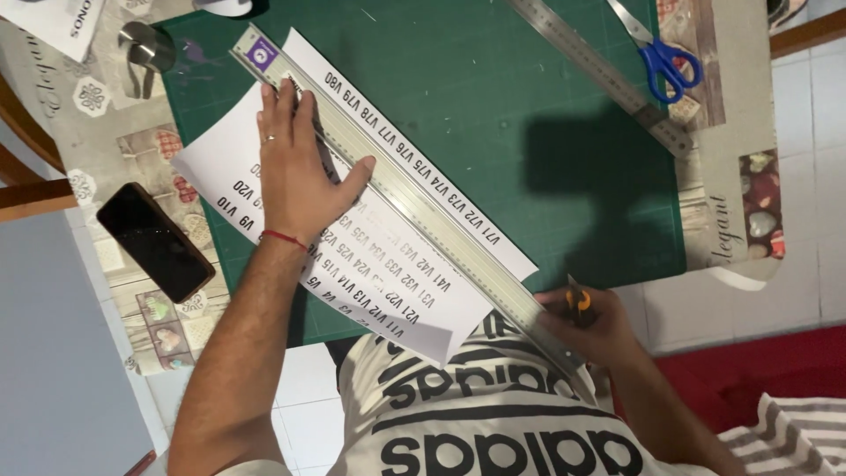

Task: Cutting a printed sheet of paper using a ruler and a utility knife on a cutting mat

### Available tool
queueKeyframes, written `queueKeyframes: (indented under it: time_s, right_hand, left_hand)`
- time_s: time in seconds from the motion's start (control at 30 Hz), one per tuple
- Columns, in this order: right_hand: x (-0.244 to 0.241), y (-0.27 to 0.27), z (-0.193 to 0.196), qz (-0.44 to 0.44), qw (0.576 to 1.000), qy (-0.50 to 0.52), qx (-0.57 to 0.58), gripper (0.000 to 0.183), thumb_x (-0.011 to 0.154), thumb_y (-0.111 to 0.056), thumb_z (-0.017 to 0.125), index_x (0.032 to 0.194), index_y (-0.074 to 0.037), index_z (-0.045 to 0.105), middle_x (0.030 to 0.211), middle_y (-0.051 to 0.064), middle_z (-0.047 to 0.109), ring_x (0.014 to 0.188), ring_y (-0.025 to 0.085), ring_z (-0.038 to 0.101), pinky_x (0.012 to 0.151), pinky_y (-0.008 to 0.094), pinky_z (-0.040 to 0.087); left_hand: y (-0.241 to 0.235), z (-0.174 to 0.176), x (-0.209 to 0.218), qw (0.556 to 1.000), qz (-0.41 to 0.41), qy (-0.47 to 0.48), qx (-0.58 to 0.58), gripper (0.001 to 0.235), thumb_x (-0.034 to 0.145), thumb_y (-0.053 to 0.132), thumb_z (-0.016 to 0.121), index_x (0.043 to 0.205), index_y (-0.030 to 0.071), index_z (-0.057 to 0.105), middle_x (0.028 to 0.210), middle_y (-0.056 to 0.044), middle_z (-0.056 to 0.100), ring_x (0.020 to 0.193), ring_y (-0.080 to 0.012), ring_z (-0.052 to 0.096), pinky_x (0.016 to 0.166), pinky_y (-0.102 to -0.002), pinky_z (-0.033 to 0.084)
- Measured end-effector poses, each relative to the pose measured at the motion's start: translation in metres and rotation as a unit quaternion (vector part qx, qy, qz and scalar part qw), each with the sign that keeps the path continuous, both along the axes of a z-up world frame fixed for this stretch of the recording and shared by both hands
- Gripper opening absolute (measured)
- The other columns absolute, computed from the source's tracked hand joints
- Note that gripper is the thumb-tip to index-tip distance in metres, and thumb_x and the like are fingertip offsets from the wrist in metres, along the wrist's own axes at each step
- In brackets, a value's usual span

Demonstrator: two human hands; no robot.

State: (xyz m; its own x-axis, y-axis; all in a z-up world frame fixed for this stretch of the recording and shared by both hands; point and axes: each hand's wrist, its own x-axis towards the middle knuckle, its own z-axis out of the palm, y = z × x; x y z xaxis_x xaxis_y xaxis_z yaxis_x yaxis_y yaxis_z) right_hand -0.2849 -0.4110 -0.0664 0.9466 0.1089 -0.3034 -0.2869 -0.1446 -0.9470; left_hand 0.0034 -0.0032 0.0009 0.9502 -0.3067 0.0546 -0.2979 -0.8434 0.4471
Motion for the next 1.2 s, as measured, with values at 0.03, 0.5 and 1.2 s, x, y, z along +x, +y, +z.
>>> queueKeyframes:
  time_s: [0.03, 0.5, 1.2]
  right_hand:
    - [0.002, 0.001, 0.004, -0.002, 1.000, 0.024, 0.004, 0.033, 0.094, -0.009, 0.086, 0.126, -0.014, 0.083, 0.095, 0.004, 0.090, 0.079, 0.011, 0.086, 0.067, 0.027, 0.073]
    - [0.014, 0.003, 0.015, 0.036, 0.997, -0.068, -0.003, 0.029, 0.101, -0.020, 0.082, 0.130, -0.018, 0.078, 0.096, -0.001, 0.086, 0.072, 0.005, 0.081, 0.062, 0.020, 0.068]
    - [0.012, 0.004, 0.018, 0.001, 0.999, 0.039, 0.028, 0.029, 0.096, -0.009, 0.086, 0.124, -0.013, 0.083, 0.091, 0.003, 0.087, 0.080, 0.012, 0.085, 0.070, 0.027, 0.072]
  left_hand:
    - [0.001, -0.001, 0.000, 1.000, -0.002, -0.010, 0.001, 0.106, 0.101, 0.055, 0.082, 0.172, -0.013, 0.041, 0.183, -0.032, 0.025, 0.172, -0.0494, 0.012, 0.141, -0.069, 0.014]
    - [0.003, -0.006, 0.000, 1.000, -0.011, -0.028, 0.003, 0.106, 0.103, 0.056, 0.082, 0.172, -0.014, 0.041, 0.182, -0.034, 0.027, 0.171, -0.0503, 0.013, 0.140, -0.071, 0.016]
    - [0.006, -0.012, 0.000, 0.999, -0.016, -0.038, 0.006, 0.107, 0.105, 0.058, 0.082, 0.172, -0.014, 0.041, 0.183, -0.033, 0.026, 0.171, -0.0503, 0.012, 0.140, -0.072, 0.016]
